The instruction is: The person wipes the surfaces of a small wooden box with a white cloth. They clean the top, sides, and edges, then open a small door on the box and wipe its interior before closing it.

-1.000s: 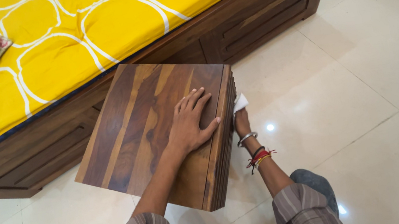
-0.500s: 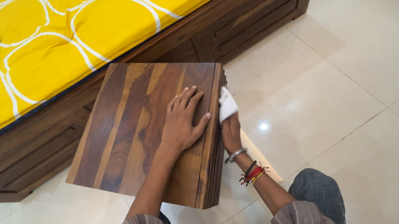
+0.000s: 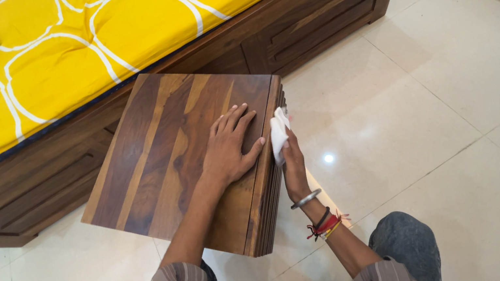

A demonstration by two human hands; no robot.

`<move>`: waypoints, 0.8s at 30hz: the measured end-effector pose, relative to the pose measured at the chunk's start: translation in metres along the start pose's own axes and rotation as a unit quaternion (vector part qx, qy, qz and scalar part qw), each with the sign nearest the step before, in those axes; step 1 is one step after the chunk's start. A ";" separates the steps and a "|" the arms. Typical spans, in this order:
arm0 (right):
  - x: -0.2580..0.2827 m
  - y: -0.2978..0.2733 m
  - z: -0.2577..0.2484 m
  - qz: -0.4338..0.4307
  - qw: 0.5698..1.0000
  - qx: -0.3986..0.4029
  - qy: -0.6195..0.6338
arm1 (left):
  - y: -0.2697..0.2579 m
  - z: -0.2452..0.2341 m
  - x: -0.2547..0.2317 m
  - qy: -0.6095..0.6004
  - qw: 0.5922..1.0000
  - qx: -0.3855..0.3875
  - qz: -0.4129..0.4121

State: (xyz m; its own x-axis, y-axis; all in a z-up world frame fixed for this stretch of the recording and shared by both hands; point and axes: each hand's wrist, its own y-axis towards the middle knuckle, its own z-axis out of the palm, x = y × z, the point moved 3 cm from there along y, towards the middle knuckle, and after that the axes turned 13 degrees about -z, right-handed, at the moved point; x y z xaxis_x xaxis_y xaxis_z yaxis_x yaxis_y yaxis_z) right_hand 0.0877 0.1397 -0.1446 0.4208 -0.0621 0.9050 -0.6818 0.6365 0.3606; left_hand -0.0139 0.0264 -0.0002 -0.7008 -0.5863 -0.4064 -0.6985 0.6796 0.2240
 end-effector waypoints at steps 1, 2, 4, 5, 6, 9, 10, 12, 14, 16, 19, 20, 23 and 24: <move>0.002 -0.002 0.001 -0.028 0.999 0.013 -0.033 | 0.000 0.000 0.001 -0.001 1.000 -0.002 0.003; -0.002 -0.007 0.004 -0.036 0.998 0.011 -0.046 | 0.000 0.000 0.001 -0.001 1.000 -0.004 0.006; -0.021 -0.025 0.006 -0.050 0.996 0.004 -0.075 | 0.000 0.001 0.000 -0.002 1.000 -0.003 0.010; -0.034 -0.035 0.005 -0.044 0.996 0.001 -0.082 | 0.000 0.001 0.000 -0.002 1.000 -0.003 0.008; -0.048 -0.046 0.005 -0.039 0.995 -0.002 -0.090 | -0.001 0.001 0.001 -0.002 1.000 -0.003 0.007; -0.085 -0.057 -0.005 0.051 0.998 -0.020 -0.030 | -0.001 0.000 0.002 0.000 1.000 -0.011 0.008; -0.090 -0.060 -0.006 0.095 0.995 -0.026 0.007 | -0.002 0.002 0.000 -0.004 1.000 -0.011 0.009; -0.086 -0.058 -0.007 0.175 0.981 -0.034 0.078 | -0.001 0.000 0.000 -0.005 1.000 -0.011 0.011; -0.075 -0.041 -0.005 0.198 0.971 -0.044 0.128 | -0.001 0.000 0.000 0.000 1.000 -0.013 0.009; -0.059 -0.024 -0.001 0.165 0.972 -0.062 0.154 | -0.002 0.002 0.001 0.003 1.000 -0.011 0.009; -0.021 -0.004 0.004 0.100 0.986 -0.024 0.132 | 0.000 0.002 0.002 0.001 1.000 -0.009 0.011; -0.008 -0.002 0.005 0.056 0.996 -0.015 0.071 | 0.000 0.003 0.002 -0.002 1.000 -0.011 0.015; 0.009 -0.012 0.018 -0.062 0.994 -0.013 -0.091 | 0.000 0.003 0.003 -0.001 1.000 -0.009 0.020; 0.008 -0.025 0.021 -0.093 0.987 -0.023 -0.132 | 0.001 0.003 0.003 0.001 1.000 -0.008 0.022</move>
State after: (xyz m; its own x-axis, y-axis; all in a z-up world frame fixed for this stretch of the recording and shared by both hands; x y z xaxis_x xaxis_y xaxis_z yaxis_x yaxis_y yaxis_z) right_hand 0.0953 0.1068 -0.1414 0.3621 -0.3755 0.8532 -0.5761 0.6294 0.5215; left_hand -0.0161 0.0265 -0.0037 -0.7310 -0.5569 -0.3942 -0.6692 0.6979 0.2550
